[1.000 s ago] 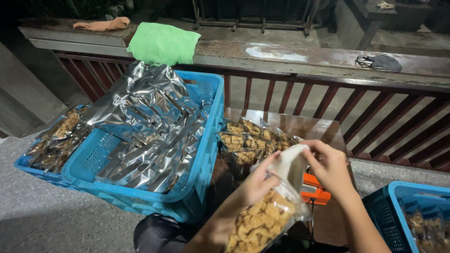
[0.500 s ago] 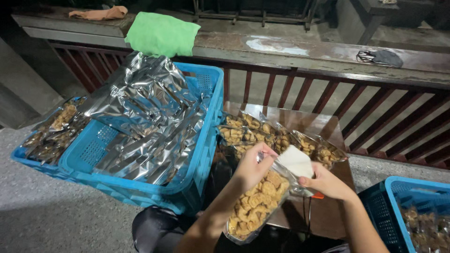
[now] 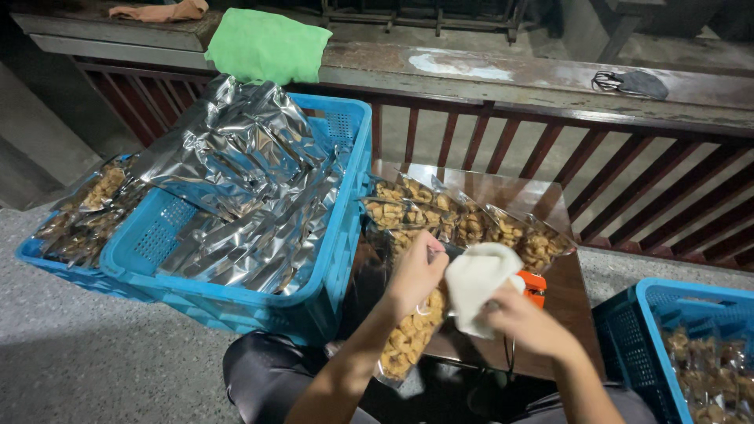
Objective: The person sits on the floor and repeatedly wipes the exterior of clear plastic snack bags with a white cloth. They then place the cleaned bags into a blue plastic crate filled with silver foil packaging.
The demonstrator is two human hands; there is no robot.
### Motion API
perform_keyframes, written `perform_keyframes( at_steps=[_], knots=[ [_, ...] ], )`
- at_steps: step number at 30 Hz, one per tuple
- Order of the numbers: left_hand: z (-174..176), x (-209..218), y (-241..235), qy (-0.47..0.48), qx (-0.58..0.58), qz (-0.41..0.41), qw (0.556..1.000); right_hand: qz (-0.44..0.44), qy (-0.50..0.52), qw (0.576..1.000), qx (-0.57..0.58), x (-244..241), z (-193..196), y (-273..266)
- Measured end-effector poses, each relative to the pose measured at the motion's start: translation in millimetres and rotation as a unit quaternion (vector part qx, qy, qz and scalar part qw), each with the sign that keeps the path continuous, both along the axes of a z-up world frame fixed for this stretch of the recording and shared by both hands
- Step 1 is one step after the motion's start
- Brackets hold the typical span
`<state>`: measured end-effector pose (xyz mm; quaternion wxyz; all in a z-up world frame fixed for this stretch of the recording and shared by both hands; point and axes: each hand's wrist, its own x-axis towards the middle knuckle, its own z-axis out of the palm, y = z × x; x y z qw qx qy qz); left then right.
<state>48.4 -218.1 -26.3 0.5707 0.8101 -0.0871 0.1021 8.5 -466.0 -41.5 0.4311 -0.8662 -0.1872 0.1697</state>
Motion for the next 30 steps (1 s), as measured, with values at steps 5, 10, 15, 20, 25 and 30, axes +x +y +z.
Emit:
perform_keyframes(
  at_steps=[5,10,15,20,25,30],
  knots=[
    [5,-13,-3,-0.005,0.056,-0.009,0.998,0.027,-0.368,0.926,-0.079,-6,20,43],
    [-6,-22,-7,0.004,0.010,-0.086,0.996,-0.032,-0.466,0.874,-0.134,4,33,48],
    [-24,-29,-6,0.002,-0.171,-0.174,0.970,-0.122,-0.518,0.842,-0.092,0,27,58],
    [-15,-38,-4,-0.036,-0.125,-0.099,0.987,-0.104,-0.409,0.907,0.014,-3,35,56],
    [8,-40,-1,-0.041,-0.060,-0.062,0.995,-0.037,-0.253,0.953,0.161,-3,38,49],
    [20,-43,-2,-0.074,-0.060,-0.058,0.994,-0.010,-0.149,0.963,0.224,-6,43,49]
  ],
)
